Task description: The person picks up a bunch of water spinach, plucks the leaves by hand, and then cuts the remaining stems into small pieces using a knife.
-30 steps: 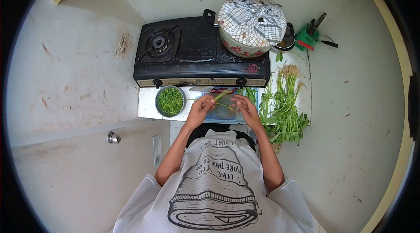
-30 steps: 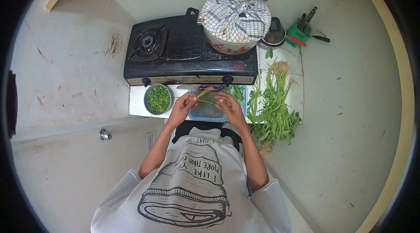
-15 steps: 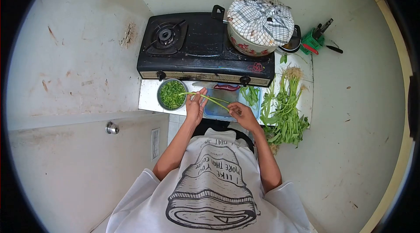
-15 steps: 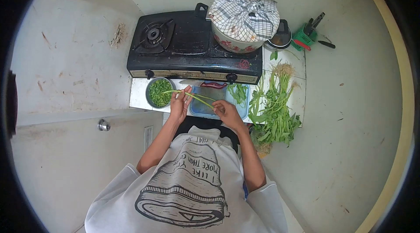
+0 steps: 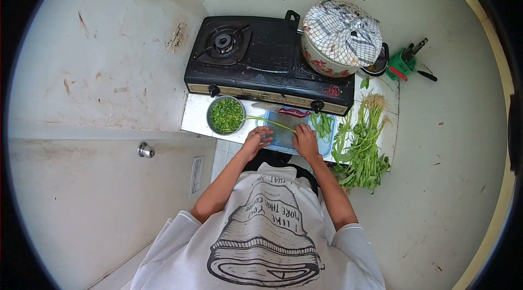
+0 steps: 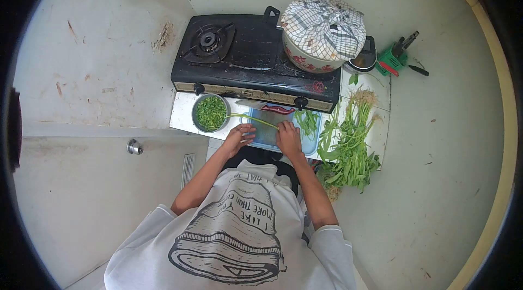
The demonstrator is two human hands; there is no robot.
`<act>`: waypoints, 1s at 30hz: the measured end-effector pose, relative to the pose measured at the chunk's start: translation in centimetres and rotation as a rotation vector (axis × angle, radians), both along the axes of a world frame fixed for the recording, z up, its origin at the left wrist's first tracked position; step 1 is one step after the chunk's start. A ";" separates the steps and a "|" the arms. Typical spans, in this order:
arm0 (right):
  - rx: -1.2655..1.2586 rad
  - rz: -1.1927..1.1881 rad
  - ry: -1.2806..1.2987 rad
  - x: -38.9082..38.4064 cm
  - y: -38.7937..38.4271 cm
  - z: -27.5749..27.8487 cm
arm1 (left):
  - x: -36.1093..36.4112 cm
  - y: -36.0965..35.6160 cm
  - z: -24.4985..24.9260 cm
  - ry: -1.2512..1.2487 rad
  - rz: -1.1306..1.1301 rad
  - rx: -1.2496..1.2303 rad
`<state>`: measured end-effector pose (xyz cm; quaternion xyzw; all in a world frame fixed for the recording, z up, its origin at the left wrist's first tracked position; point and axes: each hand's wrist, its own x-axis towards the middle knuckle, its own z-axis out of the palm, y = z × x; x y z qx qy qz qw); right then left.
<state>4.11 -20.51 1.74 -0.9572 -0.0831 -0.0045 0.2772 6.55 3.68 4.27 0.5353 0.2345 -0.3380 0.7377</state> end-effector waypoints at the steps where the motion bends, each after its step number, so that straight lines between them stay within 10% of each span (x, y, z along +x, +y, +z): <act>1: -0.005 -0.019 0.009 0.1 0.1 -0.3 | -0.4 0.2 -0.2 -0.005 -0.026 -0.006; 8: 0.180 -0.167 0.102 -0.8 -0.7 1.1 | -0.7 0.3 1.2 -0.226 -0.211 0.151; 17: 0.498 -0.137 0.172 -2.3 -0.1 11.5 | 2.4 -3.2 10.6 -1.555 -0.504 0.668; 20: 0.572 -0.164 0.187 -2.1 0.6 15.3 | 3.6 -3.1 10.8 -1.376 -0.898 0.561; 30: 1.048 -0.441 0.281 -3.1 2.4 14.1 | 8.6 -1.0 11.4 -0.862 -1.151 0.092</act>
